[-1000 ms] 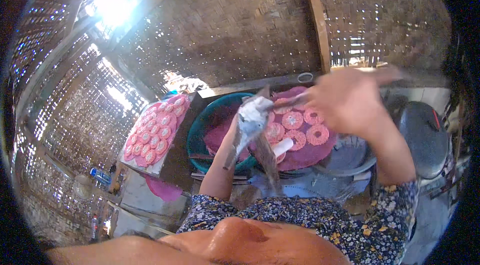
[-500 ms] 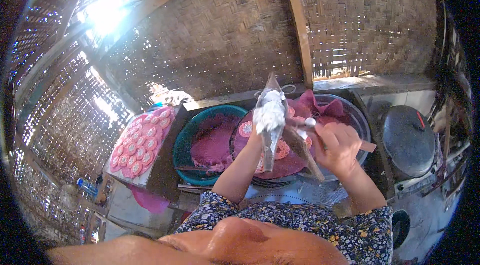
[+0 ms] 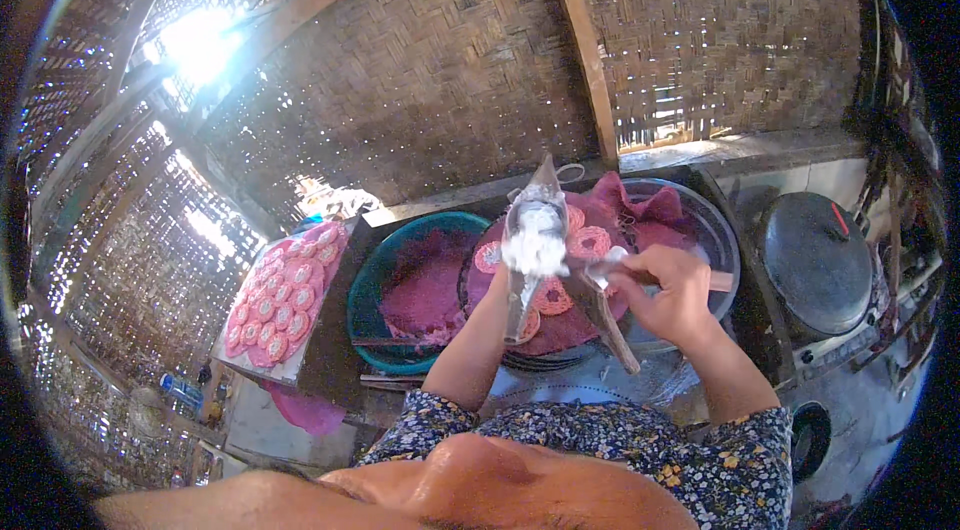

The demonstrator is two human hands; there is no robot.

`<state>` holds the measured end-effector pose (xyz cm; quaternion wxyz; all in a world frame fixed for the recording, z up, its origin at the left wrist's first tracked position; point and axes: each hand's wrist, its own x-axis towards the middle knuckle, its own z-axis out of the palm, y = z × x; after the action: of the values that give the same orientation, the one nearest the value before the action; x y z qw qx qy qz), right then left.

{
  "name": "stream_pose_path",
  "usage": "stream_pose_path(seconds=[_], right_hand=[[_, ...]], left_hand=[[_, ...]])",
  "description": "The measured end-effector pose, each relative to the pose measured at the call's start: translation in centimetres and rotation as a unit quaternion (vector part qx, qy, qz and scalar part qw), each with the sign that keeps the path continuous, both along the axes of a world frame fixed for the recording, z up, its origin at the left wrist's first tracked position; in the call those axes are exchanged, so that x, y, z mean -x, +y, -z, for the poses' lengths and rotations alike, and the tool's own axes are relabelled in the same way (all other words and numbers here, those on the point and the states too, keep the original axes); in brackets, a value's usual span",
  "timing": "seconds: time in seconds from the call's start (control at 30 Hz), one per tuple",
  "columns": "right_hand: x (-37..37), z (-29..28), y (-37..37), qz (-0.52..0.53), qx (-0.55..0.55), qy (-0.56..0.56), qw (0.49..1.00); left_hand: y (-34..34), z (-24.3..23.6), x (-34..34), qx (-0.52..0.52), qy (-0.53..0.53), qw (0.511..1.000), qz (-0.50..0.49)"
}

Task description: The person uses a wooden press to shape pink batter into circular patterns on a cloth-lined tray. They repeatedly scoop batter from a green basin, fill the press, and release the formed cakes onto the tray.

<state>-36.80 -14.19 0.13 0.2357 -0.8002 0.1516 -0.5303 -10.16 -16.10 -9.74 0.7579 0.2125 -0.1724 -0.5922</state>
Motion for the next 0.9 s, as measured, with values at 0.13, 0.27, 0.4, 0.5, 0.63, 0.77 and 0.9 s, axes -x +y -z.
stream_pose_path(seconds=[0.13, 0.27, 0.4, 0.5, 0.63, 0.77, 0.9], right_hand=[[4.0, 0.2, -2.7, -0.004, -0.167, 0.024, 0.986], [6.0, -0.3, -4.4, 0.267, -0.144, 0.283, 0.91], [3.9, 3.5, -5.7, 0.135, 0.011, 0.243, 0.96], [-1.5, 5.7, -0.2, -0.441, -0.521, -0.005, 0.731], [-3.3, 3.2, 3.3, -0.668, -0.665, -0.113, 0.315], [-2.3, 2.0, 0.7, -0.558, -0.586, -0.091, 0.58], [-3.2, -4.3, 0.8, -0.418, -0.442, -0.03, 0.793]], left_hand=[[5.9, -8.8, 1.9, 0.065, -0.098, 0.992, -0.044], [10.2, -7.2, -1.9, 0.087, -0.383, 0.879, -0.269], [9.7, -9.8, 0.3, 0.238, -0.244, 0.927, -0.157], [8.2, -10.3, 2.7, 0.352, -0.215, 0.902, -0.126], [8.1, -10.4, 3.6, 0.385, -0.239, 0.887, -0.093], [10.7, -8.8, 2.6, 0.172, -0.399, 0.853, -0.289], [12.8, -7.6, 0.6, 0.116, -0.609, 0.78, -0.089]])
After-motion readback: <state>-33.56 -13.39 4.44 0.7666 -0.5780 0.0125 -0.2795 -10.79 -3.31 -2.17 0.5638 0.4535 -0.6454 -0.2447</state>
